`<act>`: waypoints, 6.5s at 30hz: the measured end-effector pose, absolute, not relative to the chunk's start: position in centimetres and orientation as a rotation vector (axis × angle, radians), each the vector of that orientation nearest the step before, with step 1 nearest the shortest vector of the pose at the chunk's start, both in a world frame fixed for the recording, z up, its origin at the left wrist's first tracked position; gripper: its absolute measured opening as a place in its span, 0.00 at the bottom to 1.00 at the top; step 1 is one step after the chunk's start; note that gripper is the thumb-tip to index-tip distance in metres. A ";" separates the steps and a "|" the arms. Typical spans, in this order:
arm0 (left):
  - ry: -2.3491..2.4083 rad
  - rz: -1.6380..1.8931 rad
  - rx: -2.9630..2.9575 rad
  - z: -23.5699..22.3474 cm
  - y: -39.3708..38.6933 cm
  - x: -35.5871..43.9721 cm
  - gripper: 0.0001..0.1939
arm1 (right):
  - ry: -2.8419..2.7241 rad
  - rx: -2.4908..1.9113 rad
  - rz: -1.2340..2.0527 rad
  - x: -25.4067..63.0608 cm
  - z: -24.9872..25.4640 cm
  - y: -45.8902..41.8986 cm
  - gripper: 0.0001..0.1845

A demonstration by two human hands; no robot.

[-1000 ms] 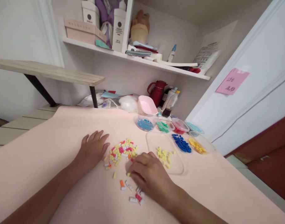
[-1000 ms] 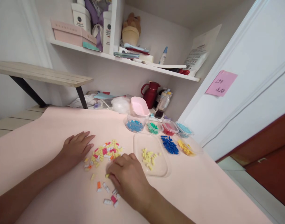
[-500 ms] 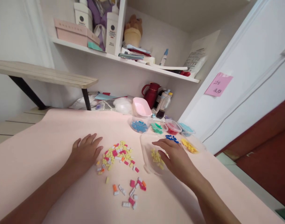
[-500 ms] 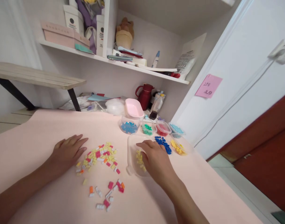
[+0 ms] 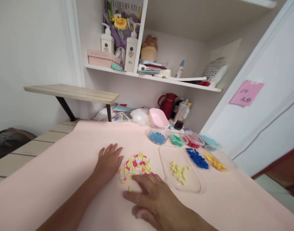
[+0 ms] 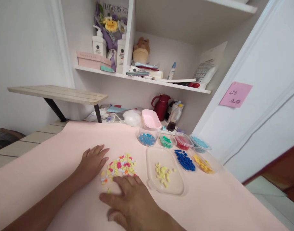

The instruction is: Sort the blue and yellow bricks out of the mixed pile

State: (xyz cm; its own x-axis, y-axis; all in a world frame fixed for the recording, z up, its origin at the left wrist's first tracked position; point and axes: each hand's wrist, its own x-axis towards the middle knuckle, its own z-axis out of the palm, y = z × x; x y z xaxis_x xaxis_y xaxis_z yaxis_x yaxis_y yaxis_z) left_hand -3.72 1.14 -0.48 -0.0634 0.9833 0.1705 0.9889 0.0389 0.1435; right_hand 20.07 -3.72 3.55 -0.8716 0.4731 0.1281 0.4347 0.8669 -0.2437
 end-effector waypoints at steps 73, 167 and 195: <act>-2.476 -0.711 -1.918 1.0 -4.9 0.5 0.24 | -2.462 -1.545 -0.154 22.9 7.2 -0.2 0.20; -2.461 -0.890 -1.891 1.2 -4.1 0.1 0.17 | -2.423 -1.140 0.201 23.8 3.6 0.2 0.19; -2.463 -0.918 -1.890 0.9 -4.0 0.0 0.17 | -2.367 -1.033 0.294 23.4 4.4 -0.2 0.12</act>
State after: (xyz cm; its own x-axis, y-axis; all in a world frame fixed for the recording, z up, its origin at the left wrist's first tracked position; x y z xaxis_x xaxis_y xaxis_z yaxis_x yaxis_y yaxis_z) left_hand 0.00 -4.02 0.95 -0.3156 0.9133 0.2572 0.8591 0.1599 0.4862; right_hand 23.39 -0.25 4.44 -0.5633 0.7302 0.3865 0.6133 0.6831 -0.3966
